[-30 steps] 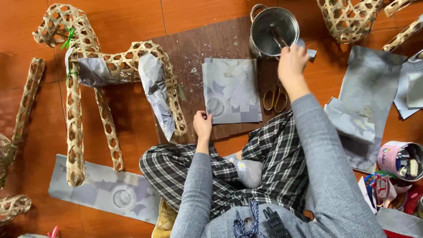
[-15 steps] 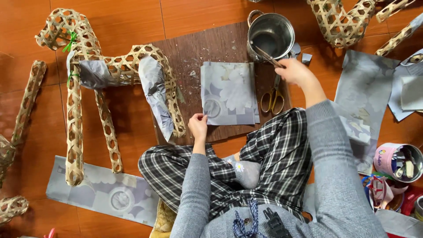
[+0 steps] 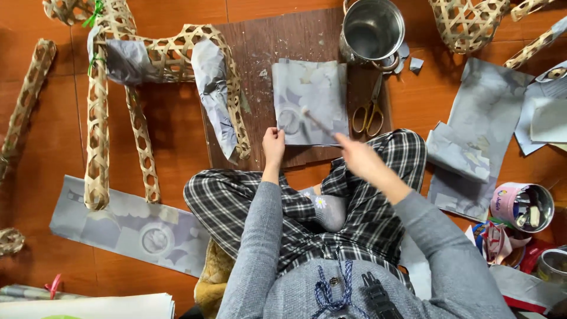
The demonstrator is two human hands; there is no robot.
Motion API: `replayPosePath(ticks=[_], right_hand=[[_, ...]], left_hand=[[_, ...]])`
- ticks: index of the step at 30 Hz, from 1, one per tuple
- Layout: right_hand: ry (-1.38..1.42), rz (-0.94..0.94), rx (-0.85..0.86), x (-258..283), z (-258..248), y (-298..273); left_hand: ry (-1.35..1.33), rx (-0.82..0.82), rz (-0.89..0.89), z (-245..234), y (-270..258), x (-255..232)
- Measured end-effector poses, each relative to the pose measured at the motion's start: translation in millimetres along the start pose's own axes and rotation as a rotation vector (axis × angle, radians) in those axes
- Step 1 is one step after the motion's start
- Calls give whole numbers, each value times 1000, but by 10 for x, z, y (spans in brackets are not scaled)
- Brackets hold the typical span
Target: Wrapping a woven bamboo giraffe frame with paper strips
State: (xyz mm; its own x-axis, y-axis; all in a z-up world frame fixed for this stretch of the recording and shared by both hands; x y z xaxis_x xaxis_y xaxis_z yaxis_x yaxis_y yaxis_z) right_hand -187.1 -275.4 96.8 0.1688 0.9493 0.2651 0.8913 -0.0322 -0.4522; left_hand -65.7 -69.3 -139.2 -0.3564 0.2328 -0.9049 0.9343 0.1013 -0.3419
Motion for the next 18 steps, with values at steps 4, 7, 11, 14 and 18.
replayPosePath(ticks=[4,7,11,14,18], right_hand=[[-548,-157,-349,-4,996,722],[-641,-167,-664,98,1084,1338],[-470,27,-473,117,745,1835],[-161,23,-303,203,408,1413],[-296,-30,-113,343,626,342]], left_hand=[[40,34,-64,118,217,422],[21,50,-99,189,277,561],[-126,44,-161,295,306,759],[-456,36,-322,282,213,533],[-688,47,-461,350,146,468]])
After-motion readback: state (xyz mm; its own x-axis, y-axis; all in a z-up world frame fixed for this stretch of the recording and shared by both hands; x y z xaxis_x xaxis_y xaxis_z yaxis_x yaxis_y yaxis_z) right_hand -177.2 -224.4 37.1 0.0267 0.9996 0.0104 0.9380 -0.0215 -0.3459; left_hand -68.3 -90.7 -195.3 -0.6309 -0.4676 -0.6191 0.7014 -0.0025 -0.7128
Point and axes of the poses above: each hand's wrist, its own y-axis towards the middle knuckle, its own z-axis out of the palm, x = y × z, the point moved 3 cm from there along y, towards the middle knuckle, and after that the axes turned 9 degrees about -y, right-handed, at the moved point
